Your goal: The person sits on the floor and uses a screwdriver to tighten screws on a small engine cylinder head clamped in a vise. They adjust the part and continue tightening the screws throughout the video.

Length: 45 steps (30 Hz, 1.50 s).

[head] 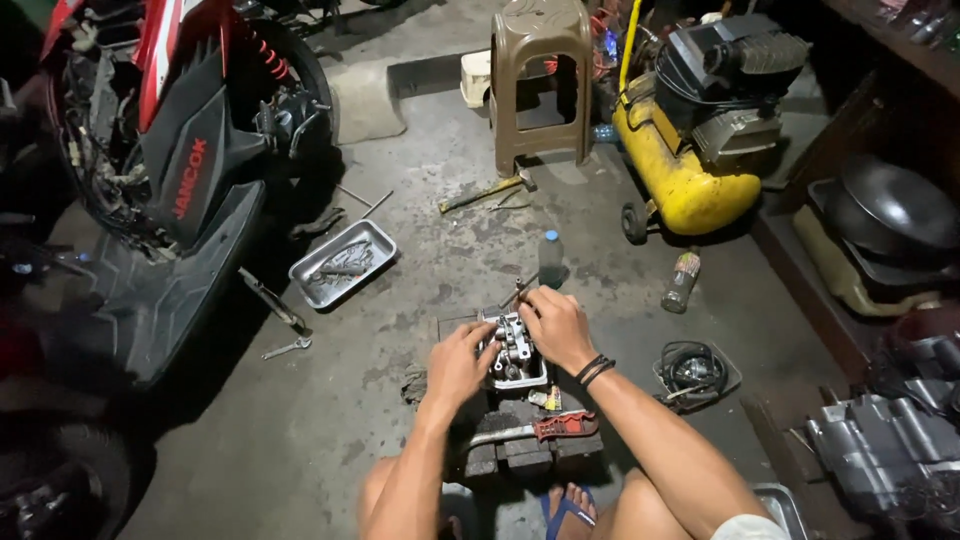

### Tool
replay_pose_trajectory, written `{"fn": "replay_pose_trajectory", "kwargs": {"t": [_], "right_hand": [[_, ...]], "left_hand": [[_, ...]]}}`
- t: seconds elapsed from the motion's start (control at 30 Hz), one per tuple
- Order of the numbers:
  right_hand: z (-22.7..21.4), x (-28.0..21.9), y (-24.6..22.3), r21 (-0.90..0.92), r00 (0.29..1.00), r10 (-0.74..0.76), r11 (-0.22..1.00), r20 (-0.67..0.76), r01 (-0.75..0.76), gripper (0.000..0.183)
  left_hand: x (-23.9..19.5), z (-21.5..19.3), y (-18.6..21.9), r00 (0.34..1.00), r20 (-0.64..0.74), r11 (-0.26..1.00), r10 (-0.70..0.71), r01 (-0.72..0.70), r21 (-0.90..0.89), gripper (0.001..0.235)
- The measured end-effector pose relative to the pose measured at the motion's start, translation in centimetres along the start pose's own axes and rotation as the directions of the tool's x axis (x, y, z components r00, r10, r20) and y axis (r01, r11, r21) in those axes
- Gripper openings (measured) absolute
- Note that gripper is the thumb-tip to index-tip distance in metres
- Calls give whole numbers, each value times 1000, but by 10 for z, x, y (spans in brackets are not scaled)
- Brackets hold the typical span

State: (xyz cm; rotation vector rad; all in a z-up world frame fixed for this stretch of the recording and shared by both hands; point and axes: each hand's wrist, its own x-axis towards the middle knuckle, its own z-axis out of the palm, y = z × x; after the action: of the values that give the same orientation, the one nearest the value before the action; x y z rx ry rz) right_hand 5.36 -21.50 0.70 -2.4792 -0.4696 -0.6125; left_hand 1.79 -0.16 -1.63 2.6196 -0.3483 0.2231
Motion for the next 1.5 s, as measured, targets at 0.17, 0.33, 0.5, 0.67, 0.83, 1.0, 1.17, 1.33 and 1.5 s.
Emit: {"fn": "replay_pose_trajectory", "kwargs": {"t": [0.17, 0.33, 0.5, 0.67, 0.83, 1.0, 1.17, 1.33, 1.5], "right_hand": [[9, -4, 4, -70, 997, -30, 997, 66, 35, 28], [7, -5, 2, -29, 990, -2, 1000, 142, 6, 29], [8, -5, 4, -43, 989, 6, 999, 146, 0, 32], [16, -8, 12, -56, 987, 40, 998, 156, -32, 34], [21, -10, 15, -77, 989, 40, 997, 143, -29, 34], [14, -7, 13, -64, 999, 26, 998, 38, -23, 27], [9, -4, 1, -137, 999, -44, 990, 28, 47, 28], [9, -6, -1, -72, 999, -39, 997, -15, 38, 27], [13, -7, 1, -102, 999, -39, 994, 15, 40, 27]], "left_hand": [[-1, -9, 2, 999, 32, 1000, 18, -18, -1, 37], [-2, -17, 3, 997, 75, 999, 20, -18, -26, 39], [-3, -17, 3, 994, 107, 1000, 21, -21, -3, 40], [-5, -22, 4, 993, 112, 999, 38, -39, 6, 41], [-7, -22, 5, 994, 107, 999, 37, -38, 5, 42], [-5, -21, 4, 992, 128, 1000, 24, -22, -16, 42], [-2, -15, 1, 993, 120, 1000, 5, -3, -24, 40], [-3, -18, 3, 994, 108, 999, 1, 3, -37, 39], [-3, -22, 4, 993, 117, 998, 3, 5, -67, 38]]}}
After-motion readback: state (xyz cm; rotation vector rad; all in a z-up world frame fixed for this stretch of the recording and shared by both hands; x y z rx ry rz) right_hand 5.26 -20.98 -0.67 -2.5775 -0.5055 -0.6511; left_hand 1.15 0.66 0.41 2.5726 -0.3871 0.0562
